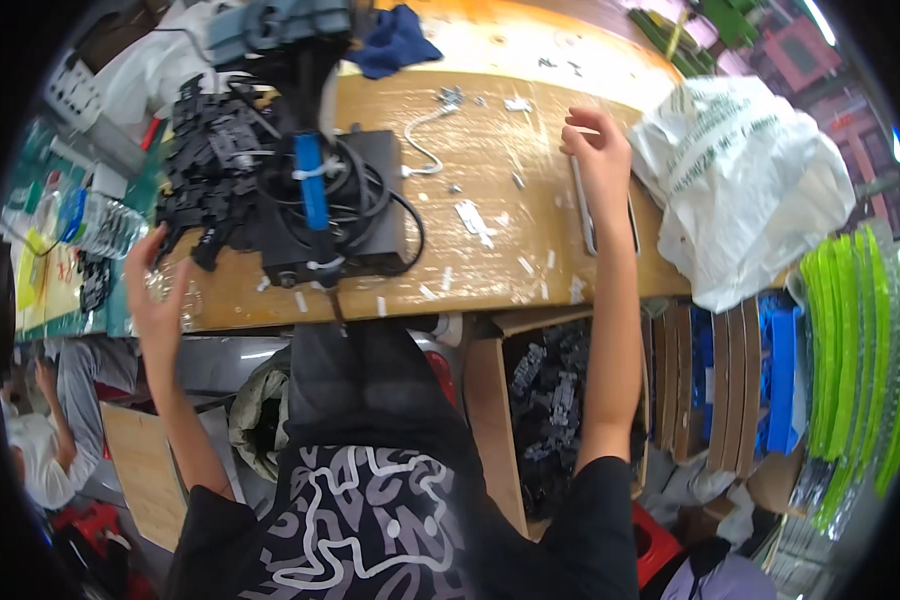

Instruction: The person retrieves black plastic components from a sack and assembles them at a workbench. They insert small white pins into the plastic parts and use a soldering iron to heat and secure the connections. The person handles the parts one at a time, repeating the process for multiple units.

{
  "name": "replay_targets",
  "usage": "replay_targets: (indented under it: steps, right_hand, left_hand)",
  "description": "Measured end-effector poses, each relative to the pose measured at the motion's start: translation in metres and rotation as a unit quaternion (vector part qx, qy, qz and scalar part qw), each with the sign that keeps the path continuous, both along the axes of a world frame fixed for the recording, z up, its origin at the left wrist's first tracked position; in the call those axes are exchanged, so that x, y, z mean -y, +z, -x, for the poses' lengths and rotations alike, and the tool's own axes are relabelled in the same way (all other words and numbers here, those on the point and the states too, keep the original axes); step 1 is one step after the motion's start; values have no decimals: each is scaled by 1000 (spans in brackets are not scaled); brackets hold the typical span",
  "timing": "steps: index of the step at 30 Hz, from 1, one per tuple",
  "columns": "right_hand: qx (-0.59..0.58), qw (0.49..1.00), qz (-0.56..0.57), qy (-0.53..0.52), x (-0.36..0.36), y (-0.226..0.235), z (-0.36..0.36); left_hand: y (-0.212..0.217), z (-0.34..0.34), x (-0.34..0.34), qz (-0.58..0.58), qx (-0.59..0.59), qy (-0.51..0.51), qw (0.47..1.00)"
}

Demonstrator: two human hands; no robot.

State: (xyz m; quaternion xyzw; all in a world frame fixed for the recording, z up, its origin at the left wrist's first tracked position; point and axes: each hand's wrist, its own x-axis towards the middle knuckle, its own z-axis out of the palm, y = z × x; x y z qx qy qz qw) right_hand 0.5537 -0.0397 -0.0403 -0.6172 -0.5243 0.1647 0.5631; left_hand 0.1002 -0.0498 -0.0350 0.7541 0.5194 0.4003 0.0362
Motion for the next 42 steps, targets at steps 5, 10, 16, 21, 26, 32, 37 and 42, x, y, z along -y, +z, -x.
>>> replay_targets:
  steps: [5,10,16,21,26,32,37,42]
  right_hand:
    - [220,964,122,-84,-101,-26,-66]
    - [349,927,83,-104,-158,-31,-60]
    - [436,878,160,-114,-190,-45,-77]
    - [442,894,24,-70,-200,-57,-98]
    - [472,851,207,-105,-156,-9,-40]
    - [340,939,42,-33,-59,-6,16]
    - [71,997,10,4,48,5,85]
    - [-115,993,-7,-41,101,-7,123]
  left_hand:
    - [-14,-9,-30,-42,-154,-20,987]
    - [-18,-1,-29,-29,-113,10,993]
    - [-22,-6,-33,-15,-70,14,997]
    - [-19,-10,-37,-17,-82,-4,996]
    - [-23,-11,-40,0,-89,-28,996]
    - [-21,-12,-41,0,-114,-22,993]
    - [-22,-10,-36,-43,-79,-35,995]
    - [-8,0,-25,-121,69,8,990]
